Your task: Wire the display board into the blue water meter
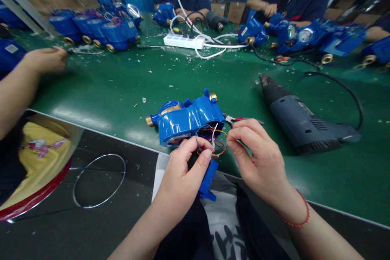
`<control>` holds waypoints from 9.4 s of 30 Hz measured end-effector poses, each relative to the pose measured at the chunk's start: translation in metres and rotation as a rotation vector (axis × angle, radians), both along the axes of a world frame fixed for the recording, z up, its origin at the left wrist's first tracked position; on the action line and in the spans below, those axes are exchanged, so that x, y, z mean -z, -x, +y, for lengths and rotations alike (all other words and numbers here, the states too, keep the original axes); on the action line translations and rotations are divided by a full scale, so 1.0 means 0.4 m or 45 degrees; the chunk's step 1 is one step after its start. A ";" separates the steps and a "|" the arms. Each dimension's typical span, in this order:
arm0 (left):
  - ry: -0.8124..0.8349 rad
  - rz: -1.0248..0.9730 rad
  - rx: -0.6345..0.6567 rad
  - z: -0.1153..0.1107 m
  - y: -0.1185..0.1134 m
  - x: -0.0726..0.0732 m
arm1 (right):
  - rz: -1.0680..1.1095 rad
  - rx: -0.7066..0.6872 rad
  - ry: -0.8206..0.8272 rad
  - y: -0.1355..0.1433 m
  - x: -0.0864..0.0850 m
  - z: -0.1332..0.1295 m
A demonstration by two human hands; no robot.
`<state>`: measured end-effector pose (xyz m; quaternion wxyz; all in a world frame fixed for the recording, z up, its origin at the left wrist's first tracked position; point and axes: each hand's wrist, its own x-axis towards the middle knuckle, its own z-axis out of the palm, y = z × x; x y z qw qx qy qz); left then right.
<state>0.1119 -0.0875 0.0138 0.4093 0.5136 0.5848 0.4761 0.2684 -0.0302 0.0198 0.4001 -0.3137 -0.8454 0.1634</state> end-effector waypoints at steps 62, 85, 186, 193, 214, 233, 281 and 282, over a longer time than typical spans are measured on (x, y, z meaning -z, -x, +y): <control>0.049 -0.039 0.068 -0.013 0.019 -0.001 | 0.259 -0.143 0.408 0.008 0.018 -0.003; 0.239 -0.511 0.051 0.000 0.032 -0.001 | 0.048 -0.286 -0.082 0.007 0.002 0.065; 0.112 -0.302 -0.033 0.002 0.017 0.025 | 0.134 -0.007 0.073 -0.016 0.048 0.002; 0.203 -0.432 0.033 -0.004 0.033 0.036 | -0.093 -0.240 -0.024 -0.033 0.027 0.080; 0.126 -0.304 0.091 0.003 0.027 0.017 | 0.098 -0.247 0.032 -0.003 0.029 0.019; 0.053 -0.273 0.121 -0.004 0.023 0.025 | 0.098 -0.078 0.267 0.013 0.025 0.015; 0.416 -0.577 -0.299 -0.096 0.053 0.011 | -0.717 0.830 0.306 -0.592 -0.023 0.259; 0.423 -0.593 -0.290 -0.097 0.055 0.010 | -0.796 0.749 0.404 -0.622 -0.006 0.283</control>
